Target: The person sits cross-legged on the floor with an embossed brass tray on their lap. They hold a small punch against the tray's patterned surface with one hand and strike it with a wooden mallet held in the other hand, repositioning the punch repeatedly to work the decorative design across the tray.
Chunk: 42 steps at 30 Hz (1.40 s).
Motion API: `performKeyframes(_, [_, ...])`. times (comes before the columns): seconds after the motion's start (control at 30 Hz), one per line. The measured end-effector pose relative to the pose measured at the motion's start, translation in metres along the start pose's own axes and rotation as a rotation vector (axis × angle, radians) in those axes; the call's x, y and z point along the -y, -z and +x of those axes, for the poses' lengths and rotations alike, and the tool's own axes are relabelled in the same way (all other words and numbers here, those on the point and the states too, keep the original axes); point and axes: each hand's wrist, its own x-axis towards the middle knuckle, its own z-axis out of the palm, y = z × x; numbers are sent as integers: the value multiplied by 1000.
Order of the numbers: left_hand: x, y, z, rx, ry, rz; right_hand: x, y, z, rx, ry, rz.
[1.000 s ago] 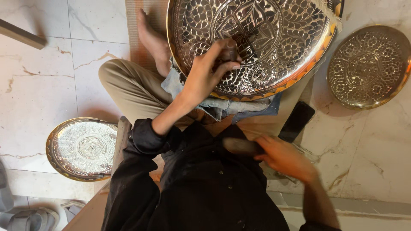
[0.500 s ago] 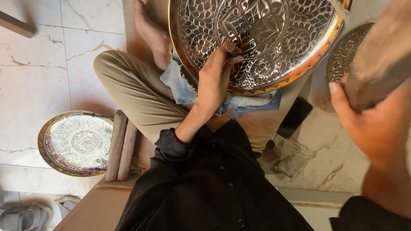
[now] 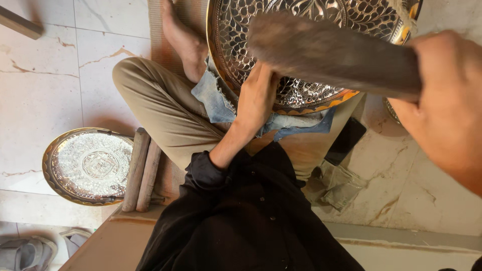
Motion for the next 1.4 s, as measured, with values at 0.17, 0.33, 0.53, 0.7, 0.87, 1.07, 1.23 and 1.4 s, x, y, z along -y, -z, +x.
performKeyframes(0.17, [2,5,6,-17,-19,33,10,9,17,38,-50,65])
performKeyframes(0.33, [1,7,7,17,48,19,10,14,20,108,54,-307])
performKeyframes(0.53, [-4,10,10,-51,18,56,-9,4,10,201,-8,-295])
performKeyframes(0.7, [-5,8,13,-50,13,55,-14,-3,2,197,15,-387])
performKeyframes(0.87, [-2,9,11,-11,18,41,-8,4,1,323,58,-471])
performKeyframes(1.07, [-3,7,10,-30,9,60,0,9,8,257,59,-476])
performKeyframes(1.23, [1,4,9,-30,41,51,-1,8,10,186,39,-277])
performKeyframes(1.4, [11,0,3,13,44,68,-2,0,6,182,36,-376])
